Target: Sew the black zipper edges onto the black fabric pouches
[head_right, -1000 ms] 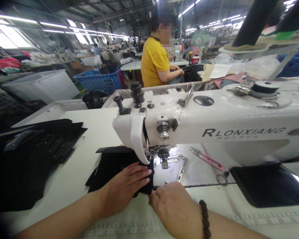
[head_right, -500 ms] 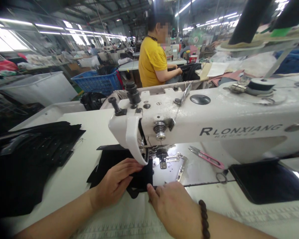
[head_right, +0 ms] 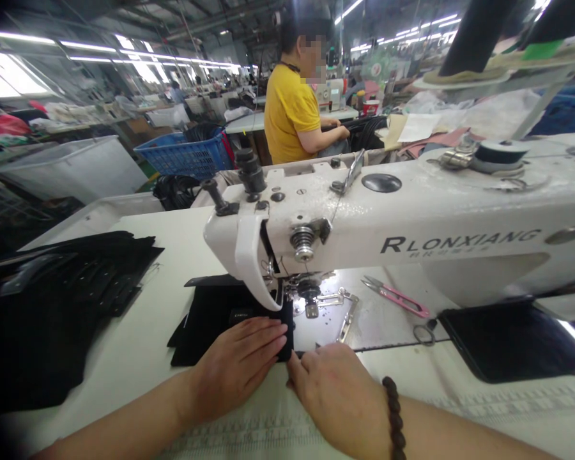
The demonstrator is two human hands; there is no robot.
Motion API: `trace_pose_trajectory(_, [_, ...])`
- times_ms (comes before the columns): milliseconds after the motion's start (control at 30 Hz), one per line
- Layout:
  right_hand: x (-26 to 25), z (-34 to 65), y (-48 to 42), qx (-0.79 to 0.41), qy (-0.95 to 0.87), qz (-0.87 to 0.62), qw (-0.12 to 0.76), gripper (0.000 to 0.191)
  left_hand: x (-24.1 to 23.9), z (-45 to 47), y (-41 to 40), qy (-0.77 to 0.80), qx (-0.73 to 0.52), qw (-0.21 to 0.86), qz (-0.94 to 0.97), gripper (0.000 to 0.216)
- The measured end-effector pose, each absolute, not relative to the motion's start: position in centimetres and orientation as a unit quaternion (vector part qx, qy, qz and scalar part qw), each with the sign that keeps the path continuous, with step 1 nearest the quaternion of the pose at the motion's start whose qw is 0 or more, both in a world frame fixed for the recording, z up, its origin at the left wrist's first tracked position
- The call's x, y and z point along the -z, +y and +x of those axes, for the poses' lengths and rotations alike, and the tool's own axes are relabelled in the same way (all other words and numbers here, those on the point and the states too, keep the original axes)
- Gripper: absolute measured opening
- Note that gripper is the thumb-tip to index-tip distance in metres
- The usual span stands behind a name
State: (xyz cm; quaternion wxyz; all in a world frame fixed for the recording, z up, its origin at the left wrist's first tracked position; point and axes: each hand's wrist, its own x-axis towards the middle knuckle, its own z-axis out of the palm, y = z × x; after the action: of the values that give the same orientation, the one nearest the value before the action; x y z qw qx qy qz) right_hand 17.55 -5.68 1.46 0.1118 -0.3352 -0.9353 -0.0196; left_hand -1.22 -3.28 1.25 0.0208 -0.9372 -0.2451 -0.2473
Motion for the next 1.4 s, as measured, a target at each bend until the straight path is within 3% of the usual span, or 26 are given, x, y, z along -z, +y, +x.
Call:
trace_pose_trajectory(300, [-1.3,18.0,-5.8,-0.009,-0.937,-0.342,0.065,0.008,-0.4,-1.4,-3.3,-0.223,0.288,-0.022,-0.931,0.021])
trace_pose_trajectory(400, [-1.0,18.2,-5.7,-0.01,-0.94,-0.336,0.058,0.021,-0.5,-1.5,-3.3,-0.27,0.322,-0.084,-0.904,0.021])
trace_pose_trajectory(500, [-0.9,18.2,-5.5,0.004,-0.944,-0.323,0.069,0.029,-0.7,-1.5,-3.2,-0.319,0.343,-0.14,-0.872,0.021])
trace_pose_trajectory(667, [-1.0,18.1,-4.8,0.069,-0.943,-0.304,0.115,0.022,-0.9,-1.5,-3.2,-0.332,0.355,-0.166,-0.858,0.022])
trace_pose_trajectory(1100, [-0.8,17.9,-4.4,0.084,-0.949,-0.266,0.15,0.021,-0.8,-1.7,-3.2,-0.33,0.348,-0.172,-0.861,0.022])
trace_pose_trajectory(1400, [-0.3,17.5,-4.9,-0.01,-0.951,-0.285,0.117,0.01,-0.5,-1.2,-3.2,-0.257,0.321,-0.037,-0.911,0.019])
